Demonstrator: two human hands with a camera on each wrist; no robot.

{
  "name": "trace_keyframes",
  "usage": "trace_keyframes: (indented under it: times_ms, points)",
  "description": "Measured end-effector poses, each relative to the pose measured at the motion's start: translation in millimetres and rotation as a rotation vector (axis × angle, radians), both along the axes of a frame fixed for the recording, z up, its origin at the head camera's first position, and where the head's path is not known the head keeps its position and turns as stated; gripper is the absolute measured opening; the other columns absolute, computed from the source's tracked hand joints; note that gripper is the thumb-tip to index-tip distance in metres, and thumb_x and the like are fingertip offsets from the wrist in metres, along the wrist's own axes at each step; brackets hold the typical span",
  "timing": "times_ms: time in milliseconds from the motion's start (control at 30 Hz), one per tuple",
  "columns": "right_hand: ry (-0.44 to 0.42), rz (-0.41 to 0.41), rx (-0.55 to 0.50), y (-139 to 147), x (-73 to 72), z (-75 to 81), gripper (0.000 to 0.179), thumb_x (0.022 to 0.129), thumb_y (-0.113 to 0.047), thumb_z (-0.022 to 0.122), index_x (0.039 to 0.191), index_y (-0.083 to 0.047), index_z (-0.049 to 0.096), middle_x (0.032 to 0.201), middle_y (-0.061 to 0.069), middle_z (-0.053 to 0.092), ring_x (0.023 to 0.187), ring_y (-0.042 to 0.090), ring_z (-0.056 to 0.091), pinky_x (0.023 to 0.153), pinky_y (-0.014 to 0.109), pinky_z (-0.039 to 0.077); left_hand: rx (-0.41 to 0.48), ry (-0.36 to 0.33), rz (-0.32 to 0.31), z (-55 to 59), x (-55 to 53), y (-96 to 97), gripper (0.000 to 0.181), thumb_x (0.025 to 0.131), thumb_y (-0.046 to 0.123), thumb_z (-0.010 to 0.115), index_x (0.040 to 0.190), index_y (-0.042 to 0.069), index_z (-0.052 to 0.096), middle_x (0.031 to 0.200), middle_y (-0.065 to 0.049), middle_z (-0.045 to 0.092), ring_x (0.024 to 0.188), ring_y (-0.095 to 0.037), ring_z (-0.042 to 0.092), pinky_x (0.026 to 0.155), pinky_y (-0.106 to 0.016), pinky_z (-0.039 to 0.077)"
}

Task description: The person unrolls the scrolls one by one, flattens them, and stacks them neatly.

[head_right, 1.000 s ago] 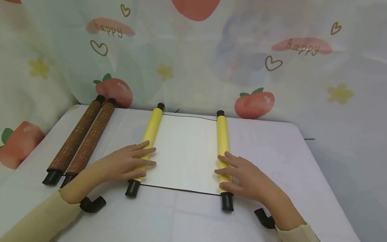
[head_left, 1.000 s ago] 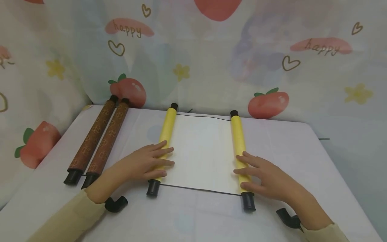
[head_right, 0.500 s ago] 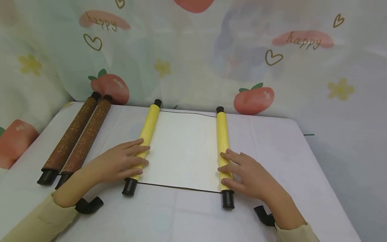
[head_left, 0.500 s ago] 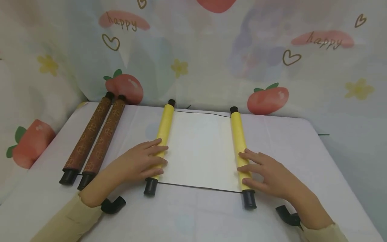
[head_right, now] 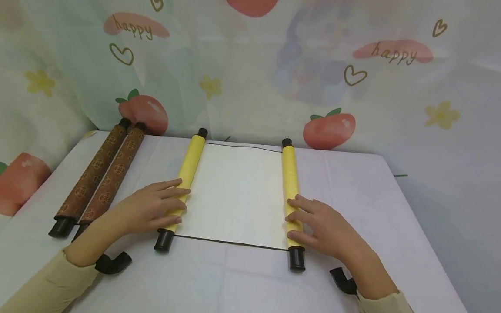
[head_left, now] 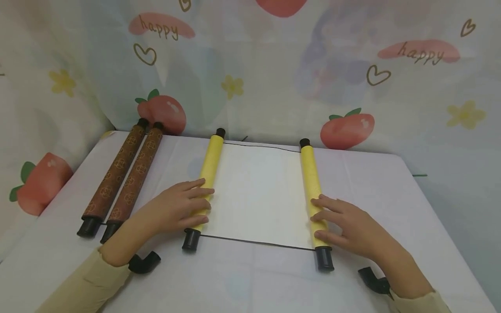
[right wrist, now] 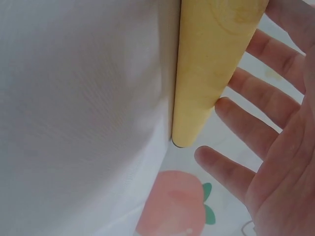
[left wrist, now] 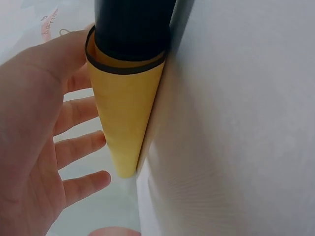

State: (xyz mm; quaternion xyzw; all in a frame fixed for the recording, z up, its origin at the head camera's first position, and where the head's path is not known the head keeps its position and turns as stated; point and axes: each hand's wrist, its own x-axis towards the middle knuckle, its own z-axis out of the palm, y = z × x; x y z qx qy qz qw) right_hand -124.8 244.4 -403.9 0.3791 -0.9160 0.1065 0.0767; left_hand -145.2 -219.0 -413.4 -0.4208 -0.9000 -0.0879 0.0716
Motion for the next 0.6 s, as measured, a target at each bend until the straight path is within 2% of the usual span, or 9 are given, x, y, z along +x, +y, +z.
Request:
trace_keyframes:
  times_ms: [200,367,600]
  points:
    - [0.001,-0.01,0.036,2.3,3.0,1.2,0.041,0.083,-0.039,0.079,0.121,-0.026,0.072,0.143,0.003,0.057,0.131,0.029,0.053,0.095,0.048,0.05,0.014,-0.001,0.004,1.2,0.9,0.4,0.02,0.092,0.034,0.069,0.107,0.022,0.076,0.138,-0.007,0.061,0.137,-0.037,0.047,0.111,-0.049,0.04]
    - [-0.018,-0.04,0.06,2.2,4.3,1.2,0.035,0.084,-0.037,0.078,0.118,-0.027,0.074,0.145,0.003,0.055,0.132,0.029,0.052,0.096,0.049,0.05,0.009,0.031,-0.006,2.4,1.2,1.3,0.014,0.092,0.029,0.069,0.101,0.023,0.077,0.137,-0.008,0.061,0.135,-0.038,0.049,0.11,-0.048,0.041]
    - [-0.096,-0.101,0.075,0.7,4.4,4.8,0.038,0.083,-0.052,0.076,0.113,-0.03,0.072,0.145,0.004,0.053,0.126,0.029,0.056,0.095,0.052,0.051,-0.07,-0.045,0.071,6.0,6.3,0.9,0.03,0.088,0.05,0.07,0.105,0.026,0.074,0.144,-0.006,0.056,0.14,-0.037,0.043,0.11,-0.05,0.039]
